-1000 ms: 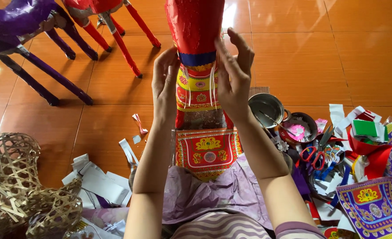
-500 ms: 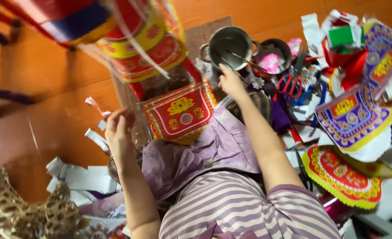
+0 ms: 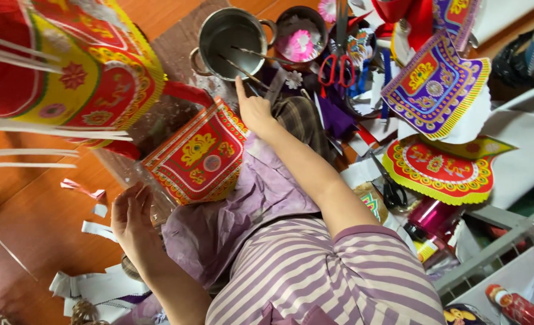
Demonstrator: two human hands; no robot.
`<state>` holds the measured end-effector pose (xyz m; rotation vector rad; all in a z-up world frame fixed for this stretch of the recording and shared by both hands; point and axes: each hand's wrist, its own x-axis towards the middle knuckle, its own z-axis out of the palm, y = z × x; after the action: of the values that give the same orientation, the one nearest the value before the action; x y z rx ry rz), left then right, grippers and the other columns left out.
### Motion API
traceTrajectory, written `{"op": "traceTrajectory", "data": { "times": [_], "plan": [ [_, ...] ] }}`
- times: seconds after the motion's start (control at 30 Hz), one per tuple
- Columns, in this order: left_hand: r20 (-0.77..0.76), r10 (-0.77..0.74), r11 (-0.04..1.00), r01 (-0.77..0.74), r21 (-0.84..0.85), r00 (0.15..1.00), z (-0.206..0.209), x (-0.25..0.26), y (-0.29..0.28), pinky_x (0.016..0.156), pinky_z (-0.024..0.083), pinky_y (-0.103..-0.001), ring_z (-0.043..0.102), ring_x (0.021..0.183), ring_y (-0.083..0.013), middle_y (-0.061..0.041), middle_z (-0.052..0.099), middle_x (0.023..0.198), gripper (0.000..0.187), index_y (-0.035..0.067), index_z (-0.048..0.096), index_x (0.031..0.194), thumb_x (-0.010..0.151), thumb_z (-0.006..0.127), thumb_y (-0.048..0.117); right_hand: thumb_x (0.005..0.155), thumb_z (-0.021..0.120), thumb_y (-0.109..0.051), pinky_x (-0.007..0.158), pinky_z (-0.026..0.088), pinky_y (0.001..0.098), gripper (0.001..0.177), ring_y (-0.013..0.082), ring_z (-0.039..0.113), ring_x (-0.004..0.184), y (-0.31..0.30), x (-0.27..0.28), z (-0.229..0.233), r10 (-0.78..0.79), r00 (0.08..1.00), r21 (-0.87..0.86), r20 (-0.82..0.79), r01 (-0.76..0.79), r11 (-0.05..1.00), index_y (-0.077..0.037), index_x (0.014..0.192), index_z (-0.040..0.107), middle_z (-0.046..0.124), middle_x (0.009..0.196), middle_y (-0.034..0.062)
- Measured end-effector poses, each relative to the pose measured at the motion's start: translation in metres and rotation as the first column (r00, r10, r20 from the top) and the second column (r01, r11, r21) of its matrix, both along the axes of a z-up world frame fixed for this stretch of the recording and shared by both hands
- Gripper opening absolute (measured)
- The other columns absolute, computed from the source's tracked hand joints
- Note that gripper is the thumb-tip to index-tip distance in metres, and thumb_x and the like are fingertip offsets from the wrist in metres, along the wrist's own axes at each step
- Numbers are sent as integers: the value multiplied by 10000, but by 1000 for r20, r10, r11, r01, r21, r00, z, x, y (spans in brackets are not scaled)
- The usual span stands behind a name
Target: Crafting and decorating a paper horse by applying glue and attaching paper strips
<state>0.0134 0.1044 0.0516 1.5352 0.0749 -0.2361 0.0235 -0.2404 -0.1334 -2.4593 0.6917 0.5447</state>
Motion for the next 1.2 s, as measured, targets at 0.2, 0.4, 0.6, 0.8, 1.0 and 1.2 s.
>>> {"op": "traceTrajectory", "data": {
  "times": [0.2,0.4,0.6,0.8,1.0,1.2],
  "plan": [
    [-7,-42,998,42,-46,999,-1,0,-22,985,614,-293,719,1140,-266,-209,647,1263,220,-12,574,1250,1081,521,118,980,610,-291,889,571,582,535,431,735,1025,-29,-30,60,-142,955,38,262,137,990,-228,1489,459,754,1050,223],
    [-38,-48,998,49,31,998,-8,-2,-20,996,610,-290,721,1121,-249,-190,652,1248,213,1,581,1243,1094,531,143,894,728,-103,798,603,427,210,373,735,939,-117,-140,59,-531,574,230,623,515,826,-124,1103,714,749,1008,152],
    [-58,-109,992,112,56,992,-22,-4,-28,1012,593,-305,709,1149,-246,-190,652,1249,209,0,588,1240,1104,510,138,880,740,-154,777,581,470,44,332,708,881,-225,-269,-90,-598,613,-196,516,764,614,-184,865,769,722,833,68],
    [-56,-139,988,143,65,989,-9,-8,-61,1007,591,-313,707,1143,-268,-190,660,1202,199,3,599,1225,1094,488,103,844,802,-366,763,547,597,225,298,662,1004,-211,-269,-100,-734,630,-404,255,759,511,-182,930,706,618,996,0],
    [-54,-171,981,175,78,984,-11,-7,-55,1017,574,-352,699,1140,-286,-211,660,1175,196,-10,597,1218,1097,487,97,806,823,-145,739,570,530,222,336,602,1010,-210,-279,-126,-533,711,-529,460,701,478,-79,912,640,564,973,89],
    [-92,-156,978,167,126,983,-11,-13,-44,1033,556,-369,681,1167,-313,-223,650,1216,204,3,609,1239,1114,479,100,871,735,-95,647,568,331,26,278,708,765,-188,-256,-43,-541,267,28,797,879,476,-81,865,713,673,787,102]
  ]
}}
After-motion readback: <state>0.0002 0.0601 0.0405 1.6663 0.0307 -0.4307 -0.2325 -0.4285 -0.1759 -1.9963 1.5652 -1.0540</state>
